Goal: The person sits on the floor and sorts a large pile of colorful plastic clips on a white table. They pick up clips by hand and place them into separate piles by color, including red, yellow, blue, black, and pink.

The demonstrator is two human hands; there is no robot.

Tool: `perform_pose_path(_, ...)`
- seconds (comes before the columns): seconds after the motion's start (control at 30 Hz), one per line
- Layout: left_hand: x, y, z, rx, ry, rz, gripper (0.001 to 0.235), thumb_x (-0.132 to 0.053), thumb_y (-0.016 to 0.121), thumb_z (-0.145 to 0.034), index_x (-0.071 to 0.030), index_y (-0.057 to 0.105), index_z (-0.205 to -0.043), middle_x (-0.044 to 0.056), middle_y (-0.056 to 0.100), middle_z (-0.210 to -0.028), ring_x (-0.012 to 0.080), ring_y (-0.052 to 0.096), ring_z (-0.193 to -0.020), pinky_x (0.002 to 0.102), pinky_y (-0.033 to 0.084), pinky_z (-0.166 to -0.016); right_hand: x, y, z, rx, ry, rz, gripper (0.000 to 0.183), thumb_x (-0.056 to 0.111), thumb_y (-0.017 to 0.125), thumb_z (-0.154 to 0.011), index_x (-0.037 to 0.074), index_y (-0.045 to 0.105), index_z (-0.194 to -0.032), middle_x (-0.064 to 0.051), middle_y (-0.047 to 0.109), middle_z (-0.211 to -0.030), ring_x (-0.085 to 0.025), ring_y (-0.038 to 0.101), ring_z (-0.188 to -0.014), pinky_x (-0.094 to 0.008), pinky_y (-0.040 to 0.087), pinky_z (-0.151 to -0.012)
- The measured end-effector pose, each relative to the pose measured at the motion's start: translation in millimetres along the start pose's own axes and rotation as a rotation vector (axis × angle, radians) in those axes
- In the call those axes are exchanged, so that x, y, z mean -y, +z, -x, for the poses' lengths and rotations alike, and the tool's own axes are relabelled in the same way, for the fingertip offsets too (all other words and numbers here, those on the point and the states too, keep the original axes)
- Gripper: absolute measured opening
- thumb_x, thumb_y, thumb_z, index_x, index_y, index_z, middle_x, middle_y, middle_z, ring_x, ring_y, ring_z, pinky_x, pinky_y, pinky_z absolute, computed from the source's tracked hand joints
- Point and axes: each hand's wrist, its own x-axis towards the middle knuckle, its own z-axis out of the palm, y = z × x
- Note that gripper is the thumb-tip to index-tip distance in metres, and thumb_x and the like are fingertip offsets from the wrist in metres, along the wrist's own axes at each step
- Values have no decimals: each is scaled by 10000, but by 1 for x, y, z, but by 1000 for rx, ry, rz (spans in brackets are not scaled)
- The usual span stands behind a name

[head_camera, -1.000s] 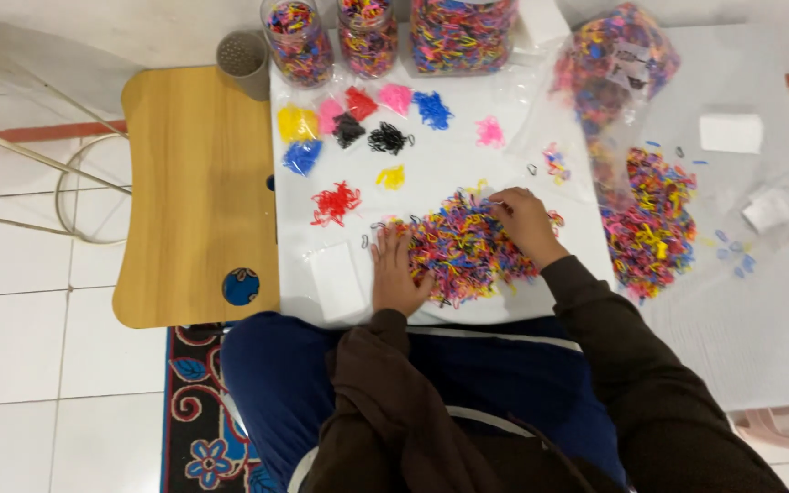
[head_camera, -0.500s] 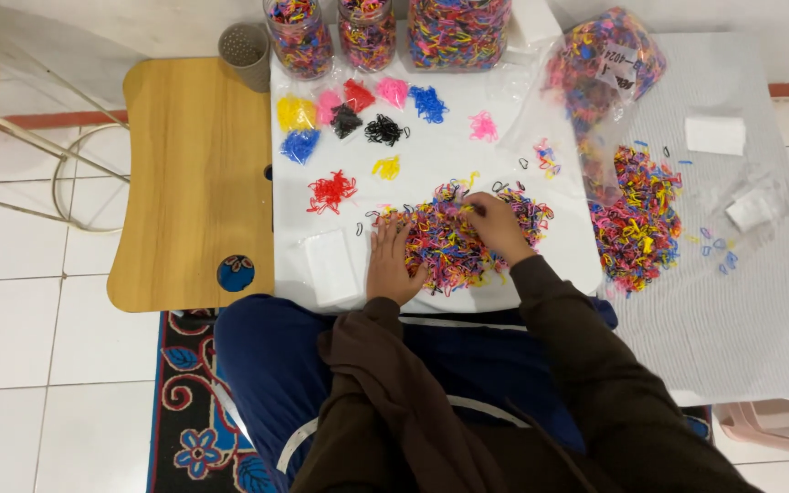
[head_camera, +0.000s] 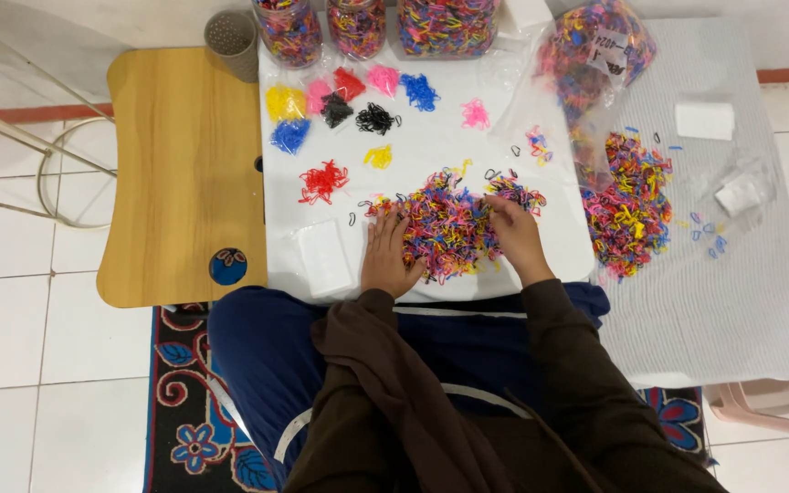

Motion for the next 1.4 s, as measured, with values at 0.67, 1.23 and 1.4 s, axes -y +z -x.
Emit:
perform_pose_path(0.67,1,3,-1,-47,23,-5,855,-496,669,-737,-174,450,-1499,115,299,-1661,373,221,-1554,539,144,-1270,-13,74,14,57,-561,215,326,80,761,-885,136,756,-1206,-134,712,-1166,-381,651,-1162,-465,510,-1008)
perform_pose_path(1.23,-4,-3,-4,-79,71,-53,495,-488,646,-769,-256,674,-1205,81,353,-1652,347,289,-1539,531,176,-1261,-43,41,17,-235,-528,587,196,99,778,-867,100,790,-1063,-96,686,-1207,-331,619,-1177,-435,488,-1045)
perform_pose_path(1.4,-5,-4,-3,-102,72,-41,564,-472,664,-751,-207,641,-1249,113,417,-1607,348,336,-1516,518,186,-1259,-36,59,1,-144,-547,442,174,168,790,-918,151,782,-1091,-49,707,-1045,-304,672,-1060,-394,551,-924)
